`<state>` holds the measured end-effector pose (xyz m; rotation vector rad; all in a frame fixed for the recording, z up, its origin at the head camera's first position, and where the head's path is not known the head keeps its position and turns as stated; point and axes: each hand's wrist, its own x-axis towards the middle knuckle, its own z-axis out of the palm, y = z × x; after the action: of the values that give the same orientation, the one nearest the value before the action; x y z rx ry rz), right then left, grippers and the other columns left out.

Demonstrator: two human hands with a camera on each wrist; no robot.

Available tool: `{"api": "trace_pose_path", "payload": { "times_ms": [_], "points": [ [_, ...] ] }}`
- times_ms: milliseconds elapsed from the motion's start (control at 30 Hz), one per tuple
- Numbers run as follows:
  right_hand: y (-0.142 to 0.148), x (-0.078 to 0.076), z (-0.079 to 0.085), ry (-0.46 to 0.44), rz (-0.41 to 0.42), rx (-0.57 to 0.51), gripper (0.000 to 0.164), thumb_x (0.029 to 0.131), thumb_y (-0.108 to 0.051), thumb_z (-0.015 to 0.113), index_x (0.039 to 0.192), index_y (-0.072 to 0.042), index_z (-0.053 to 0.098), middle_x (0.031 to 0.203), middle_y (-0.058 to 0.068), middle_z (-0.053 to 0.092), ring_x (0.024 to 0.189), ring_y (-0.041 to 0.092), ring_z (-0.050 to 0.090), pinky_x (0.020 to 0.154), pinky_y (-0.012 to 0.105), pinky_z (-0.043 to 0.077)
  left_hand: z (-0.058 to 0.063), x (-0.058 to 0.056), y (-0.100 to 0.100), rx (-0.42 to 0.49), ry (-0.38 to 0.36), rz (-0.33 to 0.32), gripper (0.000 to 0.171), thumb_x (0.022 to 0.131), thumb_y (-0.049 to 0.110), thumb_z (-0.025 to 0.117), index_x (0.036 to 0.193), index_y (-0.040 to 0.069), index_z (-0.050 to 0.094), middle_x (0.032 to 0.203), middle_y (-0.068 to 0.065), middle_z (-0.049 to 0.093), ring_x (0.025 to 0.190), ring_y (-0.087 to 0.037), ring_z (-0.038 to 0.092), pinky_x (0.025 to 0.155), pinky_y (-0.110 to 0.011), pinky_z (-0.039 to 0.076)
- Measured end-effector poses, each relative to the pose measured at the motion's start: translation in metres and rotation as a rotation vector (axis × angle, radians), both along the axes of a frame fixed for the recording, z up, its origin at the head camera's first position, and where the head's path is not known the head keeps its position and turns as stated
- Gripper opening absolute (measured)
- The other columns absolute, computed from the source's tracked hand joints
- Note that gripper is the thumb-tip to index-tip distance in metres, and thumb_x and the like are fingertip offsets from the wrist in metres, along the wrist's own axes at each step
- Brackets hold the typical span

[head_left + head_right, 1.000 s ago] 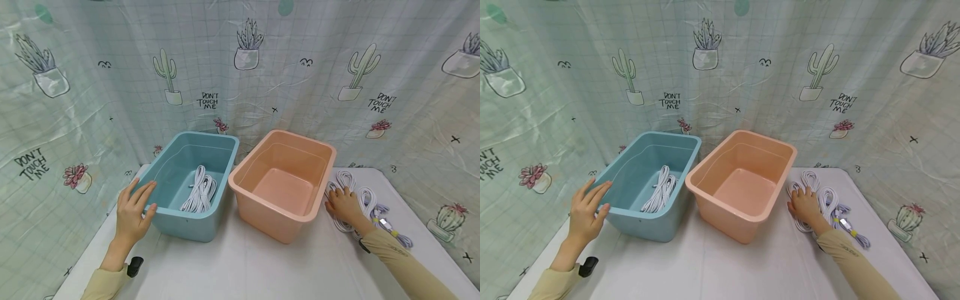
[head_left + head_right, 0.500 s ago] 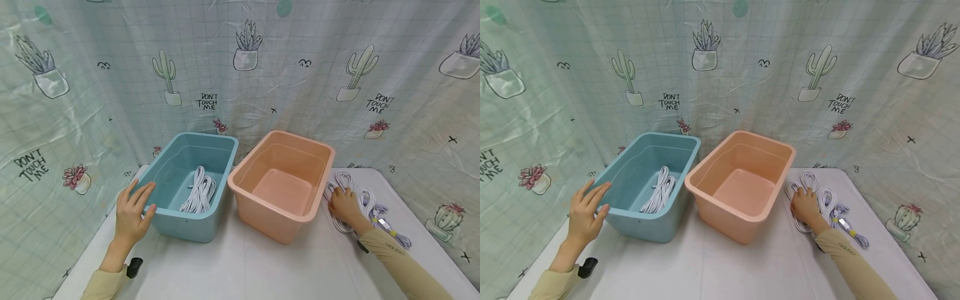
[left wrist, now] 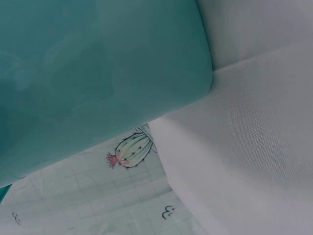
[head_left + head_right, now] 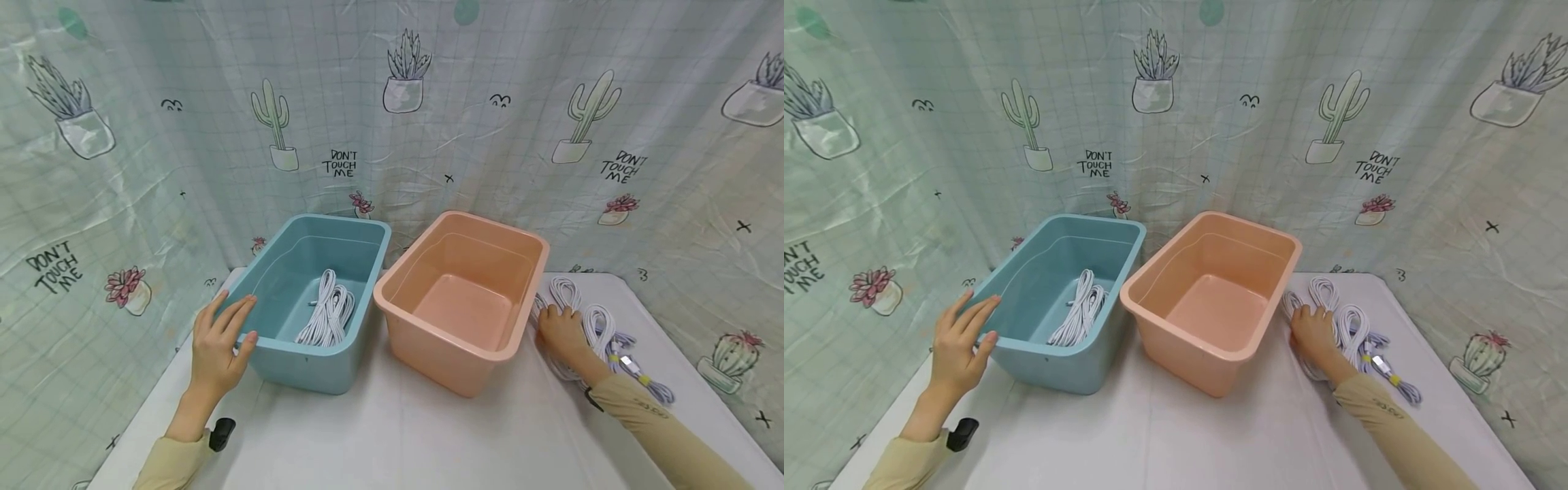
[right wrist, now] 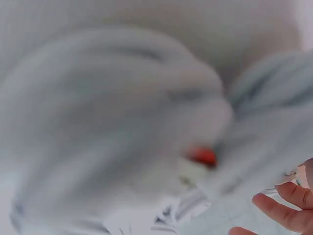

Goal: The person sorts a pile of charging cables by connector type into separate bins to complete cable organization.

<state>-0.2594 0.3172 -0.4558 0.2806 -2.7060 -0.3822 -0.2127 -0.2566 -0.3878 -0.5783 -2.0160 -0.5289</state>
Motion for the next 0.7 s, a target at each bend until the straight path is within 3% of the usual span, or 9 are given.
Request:
{"api": "trace_pose_path", "payload": {
  "times_ms": [200,300,400,700],
  "points": [
    [0.001,0.001,0.008,0.24,0.102,-0.002,0.029,0.063,-0.011,0.068,0.067,0.005,0.045,0.064,0.02,0.049,0.052,0.038,0.047,0.045,0.046,0.037,0.0,0.0,0.001,-0.004,-0.004,0.008,0.06,0.089,0.051,0.032,0.116,0.005,0.059,0.11,-0.017,0.061,0.119,-0.041,0.041,0.101,-0.055,0.023],
    [0.005,0.003,0.015,0.308,0.133,-0.02,0.029,0.063,-0.01,0.066,0.067,0.004,0.041,0.062,0.021,0.048,0.048,0.038,0.046,0.042,0.046,0.036,0.0,0.0,0.001,-0.007,-0.006,0.013,0.06,0.089,0.051,0.032,0.116,0.005,0.059,0.11,-0.017,0.061,0.117,-0.042,0.042,0.1,-0.056,0.023],
    [0.01,0.006,0.024,0.27,0.112,-0.04,0.028,0.065,-0.008,0.065,0.07,0.004,0.04,0.063,0.022,0.047,0.047,0.04,0.046,0.041,0.047,0.036,0.0,0.0,0.001,-0.007,-0.006,0.011,0.06,0.089,0.05,0.032,0.117,0.005,0.059,0.11,-0.017,0.061,0.118,-0.042,0.041,0.101,-0.056,0.023],
    [0.03,0.017,0.06,-0.062,-0.052,0.005,0.028,0.079,-0.006,0.061,0.091,0.007,0.04,0.076,0.028,0.045,0.043,0.033,0.046,0.045,0.049,0.04,0.0,0.0,0.0,-0.004,0.0,0.007,0.06,0.089,0.051,0.032,0.116,0.005,0.059,0.11,-0.016,0.061,0.123,-0.037,0.04,0.101,-0.055,0.023]
  ]
}}
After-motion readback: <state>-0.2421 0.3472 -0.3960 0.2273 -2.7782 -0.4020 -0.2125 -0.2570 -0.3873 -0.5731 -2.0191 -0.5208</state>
